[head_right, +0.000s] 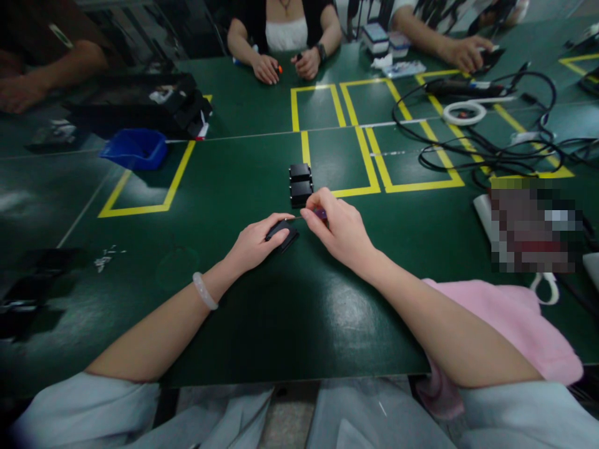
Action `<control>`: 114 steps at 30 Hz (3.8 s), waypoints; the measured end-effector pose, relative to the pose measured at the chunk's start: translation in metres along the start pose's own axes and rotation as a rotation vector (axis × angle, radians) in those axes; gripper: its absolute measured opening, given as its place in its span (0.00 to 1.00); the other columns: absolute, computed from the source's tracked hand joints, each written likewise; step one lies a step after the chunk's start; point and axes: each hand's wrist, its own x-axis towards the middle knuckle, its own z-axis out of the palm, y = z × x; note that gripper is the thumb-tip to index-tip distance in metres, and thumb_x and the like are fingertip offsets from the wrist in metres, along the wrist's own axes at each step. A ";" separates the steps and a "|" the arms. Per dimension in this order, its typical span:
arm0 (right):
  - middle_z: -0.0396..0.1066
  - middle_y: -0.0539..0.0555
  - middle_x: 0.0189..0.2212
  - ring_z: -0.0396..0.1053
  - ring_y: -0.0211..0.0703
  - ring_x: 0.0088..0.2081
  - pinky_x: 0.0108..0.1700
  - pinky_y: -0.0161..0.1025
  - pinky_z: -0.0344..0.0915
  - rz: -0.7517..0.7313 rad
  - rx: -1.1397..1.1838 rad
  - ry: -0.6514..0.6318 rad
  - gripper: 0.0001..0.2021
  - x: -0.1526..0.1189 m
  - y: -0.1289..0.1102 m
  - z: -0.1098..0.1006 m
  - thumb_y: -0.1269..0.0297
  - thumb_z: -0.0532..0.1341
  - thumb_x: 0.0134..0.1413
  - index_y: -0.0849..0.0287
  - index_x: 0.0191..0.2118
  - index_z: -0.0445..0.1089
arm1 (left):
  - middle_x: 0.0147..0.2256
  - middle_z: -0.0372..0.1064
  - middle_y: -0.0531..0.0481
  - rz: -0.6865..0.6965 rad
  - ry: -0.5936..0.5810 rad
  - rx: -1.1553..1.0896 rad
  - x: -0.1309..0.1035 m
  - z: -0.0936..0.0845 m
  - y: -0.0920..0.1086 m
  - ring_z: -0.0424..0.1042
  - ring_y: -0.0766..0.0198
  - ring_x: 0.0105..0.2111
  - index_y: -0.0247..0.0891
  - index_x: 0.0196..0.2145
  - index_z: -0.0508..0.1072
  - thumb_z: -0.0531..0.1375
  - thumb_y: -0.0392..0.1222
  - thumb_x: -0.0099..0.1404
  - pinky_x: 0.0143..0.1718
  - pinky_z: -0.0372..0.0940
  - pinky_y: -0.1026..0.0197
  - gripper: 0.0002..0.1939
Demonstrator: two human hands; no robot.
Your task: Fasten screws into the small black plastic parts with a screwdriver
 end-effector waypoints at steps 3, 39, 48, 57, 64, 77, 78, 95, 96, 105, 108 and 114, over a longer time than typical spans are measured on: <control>0.70 0.50 0.32 0.69 0.40 0.32 0.36 0.39 0.64 -0.001 0.015 -0.001 0.03 0.000 0.000 0.000 0.63 0.58 0.61 0.54 0.39 0.63 | 0.55 0.72 0.51 0.000 0.000 0.004 0.000 0.000 0.000 0.74 0.53 0.50 0.47 0.59 0.67 0.47 0.56 0.73 0.48 0.65 0.54 0.24; 0.68 0.49 0.30 0.67 0.39 0.30 0.35 0.38 0.61 -0.031 0.006 0.008 0.02 0.000 0.001 0.000 0.64 0.58 0.62 0.55 0.37 0.63 | 0.55 0.73 0.51 -0.001 0.014 0.004 0.000 0.001 0.000 0.74 0.53 0.49 0.47 0.60 0.68 0.47 0.55 0.73 0.49 0.65 0.54 0.24; 0.69 0.50 0.32 0.68 0.40 0.32 0.36 0.39 0.63 -0.016 0.014 0.000 0.03 0.000 0.000 0.001 0.63 0.58 0.62 0.55 0.39 0.63 | 0.55 0.73 0.51 0.005 0.017 0.009 0.000 0.001 -0.001 0.74 0.53 0.49 0.47 0.60 0.68 0.47 0.55 0.73 0.47 0.65 0.54 0.24; 0.68 0.49 0.31 0.68 0.40 0.32 0.36 0.38 0.63 -0.010 0.013 0.004 0.05 0.000 -0.001 -0.001 0.67 0.59 0.58 0.54 0.40 0.63 | 0.54 0.73 0.51 -0.004 0.009 0.012 0.001 0.001 -0.001 0.74 0.53 0.49 0.47 0.60 0.68 0.48 0.56 0.73 0.48 0.65 0.53 0.24; 0.68 0.49 0.31 0.68 0.40 0.31 0.36 0.38 0.62 -0.013 0.015 0.010 0.02 0.000 0.001 0.001 0.66 0.58 0.61 0.55 0.39 0.63 | 0.55 0.73 0.50 0.003 0.010 0.011 0.000 0.000 0.000 0.74 0.54 0.49 0.46 0.60 0.68 0.47 0.56 0.73 0.49 0.65 0.54 0.24; 0.68 0.49 0.30 0.67 0.39 0.30 0.35 0.38 0.61 -0.026 0.015 0.033 0.03 0.000 0.000 0.002 0.67 0.58 0.59 0.55 0.38 0.62 | 0.55 0.73 0.52 -0.014 0.005 0.015 0.000 0.000 0.001 0.74 0.53 0.49 0.48 0.59 0.68 0.48 0.55 0.73 0.46 0.65 0.54 0.23; 0.68 0.49 0.31 0.68 0.39 0.31 0.35 0.37 0.62 -0.023 0.021 0.036 0.05 0.000 0.000 0.002 0.68 0.58 0.58 0.55 0.39 0.62 | 0.55 0.73 0.52 -0.012 0.007 0.015 0.001 0.000 0.001 0.74 0.53 0.49 0.48 0.59 0.68 0.48 0.55 0.73 0.46 0.65 0.54 0.23; 0.68 0.49 0.30 0.69 0.40 0.32 0.36 0.38 0.64 -0.011 0.031 0.016 0.06 0.000 -0.001 0.000 0.67 0.58 0.58 0.54 0.41 0.62 | 0.53 0.74 0.50 -0.005 0.007 0.008 0.001 0.001 -0.001 0.74 0.53 0.48 0.47 0.60 0.68 0.47 0.56 0.73 0.48 0.65 0.54 0.24; 0.68 0.49 0.31 0.70 0.40 0.32 0.36 0.39 0.64 -0.011 0.033 0.012 0.05 0.000 0.000 0.000 0.65 0.58 0.60 0.54 0.41 0.62 | 0.53 0.74 0.50 -0.002 0.010 0.009 0.001 0.001 -0.001 0.74 0.53 0.48 0.47 0.60 0.68 0.47 0.56 0.73 0.48 0.65 0.54 0.25; 0.69 0.49 0.32 0.71 0.41 0.33 0.37 0.39 0.65 0.008 0.020 0.013 0.07 -0.001 0.000 0.001 0.67 0.58 0.58 0.54 0.43 0.62 | 0.55 0.73 0.50 -0.002 0.007 0.009 0.000 0.000 0.000 0.74 0.53 0.49 0.47 0.59 0.67 0.47 0.55 0.73 0.47 0.65 0.54 0.23; 0.69 0.49 0.31 0.71 0.41 0.33 0.36 0.39 0.65 0.009 0.018 0.015 0.07 0.000 0.000 0.001 0.67 0.58 0.58 0.54 0.43 0.62 | 0.55 0.73 0.51 -0.010 0.001 0.010 0.000 0.000 0.000 0.74 0.52 0.50 0.47 0.60 0.67 0.47 0.56 0.73 0.47 0.65 0.54 0.24; 0.70 0.50 0.33 0.71 0.42 0.34 0.38 0.40 0.65 0.011 0.025 -0.003 0.04 0.000 0.000 0.000 0.62 0.57 0.61 0.54 0.41 0.63 | 0.55 0.73 0.51 -0.006 0.007 0.010 0.000 0.001 0.000 0.74 0.53 0.49 0.47 0.60 0.67 0.47 0.56 0.73 0.47 0.65 0.54 0.24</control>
